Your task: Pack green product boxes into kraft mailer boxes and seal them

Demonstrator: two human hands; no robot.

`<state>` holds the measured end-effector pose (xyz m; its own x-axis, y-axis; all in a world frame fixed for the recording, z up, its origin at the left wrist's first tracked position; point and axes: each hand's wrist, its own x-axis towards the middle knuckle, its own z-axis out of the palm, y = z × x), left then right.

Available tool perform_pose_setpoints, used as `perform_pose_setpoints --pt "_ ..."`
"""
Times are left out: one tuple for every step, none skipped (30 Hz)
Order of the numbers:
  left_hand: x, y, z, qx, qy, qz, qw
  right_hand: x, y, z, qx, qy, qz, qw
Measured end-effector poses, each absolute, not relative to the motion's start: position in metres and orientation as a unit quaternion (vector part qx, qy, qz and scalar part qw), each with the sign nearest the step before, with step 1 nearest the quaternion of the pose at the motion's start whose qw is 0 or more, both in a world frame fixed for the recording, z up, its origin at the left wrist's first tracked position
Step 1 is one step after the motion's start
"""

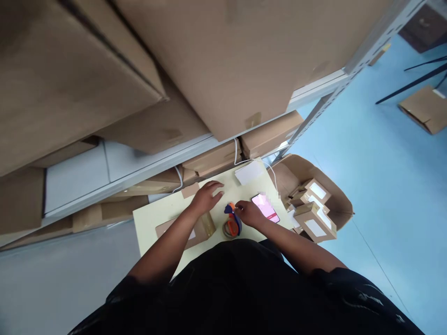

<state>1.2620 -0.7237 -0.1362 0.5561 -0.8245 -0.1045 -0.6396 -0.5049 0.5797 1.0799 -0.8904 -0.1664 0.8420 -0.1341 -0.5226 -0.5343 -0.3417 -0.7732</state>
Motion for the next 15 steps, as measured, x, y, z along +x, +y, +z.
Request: perform_pose_setpoints --pt "1.258 -0.69 -0.127 0.863 -0.392 -0.166 0.27 1.079 -0.877 -0.166 -0.791 0.186 0.203 0.547" --pt "1.254 -0.653 -0.119 0.882 -0.346 -0.144 0.285 1.079 -0.863 -0.167 -0.782 0.165 0.221 0.559" --pt "1.25 -0.614 -0.114 0.902 -0.294 -0.123 0.292 1.079 -0.85 -0.168 -0.773 0.149 0.238 0.569" --pt "1.244 -0.576 -0.111 0.921 -0.234 -0.104 0.294 1.079 -0.837 -0.171 -0.764 0.139 0.253 0.576" --pt "1.238 -0.538 -0.111 0.937 -0.169 -0.087 0.293 1.079 -0.825 -0.175 -0.758 0.135 0.264 0.581" --pt "1.23 -0.503 -0.115 0.946 -0.107 -0.086 0.292 1.079 -0.813 -0.179 -0.756 0.135 0.269 0.582" --pt "1.222 -0.472 -0.12 0.95 -0.037 -0.086 0.297 1.079 -0.803 -0.183 -0.755 0.138 0.269 0.581" --pt "1.212 -0.446 -0.128 0.946 0.025 -0.096 0.31 1.077 -0.793 -0.187 -0.757 0.143 0.267 0.58" --pt "1.201 -0.426 -0.138 0.932 0.076 -0.123 0.333 1.076 -0.784 -0.19 -0.758 0.149 0.263 0.577" --pt "1.19 -0.412 -0.147 0.91 0.121 -0.153 0.365 1.074 -0.775 -0.193 -0.76 0.157 0.26 0.575" --pt "1.179 -0.403 -0.157 0.88 0.154 -0.191 0.408 1.072 -0.767 -0.195 -0.76 0.166 0.258 0.573" --pt "1.168 -0.399 -0.166 0.841 0.179 -0.227 0.457 1.07 -0.759 -0.196 -0.759 0.175 0.255 0.572" --pt "1.157 -0.399 -0.173 0.798 0.188 -0.267 0.506 1.069 -0.752 -0.197 -0.758 0.183 0.253 0.573" --pt "1.147 -0.401 -0.178 0.761 0.189 -0.298 0.544 1.067 -0.746 -0.196 -0.756 0.19 0.251 0.574" --pt "1.138 -0.404 -0.182 0.738 0.194 -0.307 0.569 1.067 -0.741 -0.195 -0.756 0.196 0.247 0.574"
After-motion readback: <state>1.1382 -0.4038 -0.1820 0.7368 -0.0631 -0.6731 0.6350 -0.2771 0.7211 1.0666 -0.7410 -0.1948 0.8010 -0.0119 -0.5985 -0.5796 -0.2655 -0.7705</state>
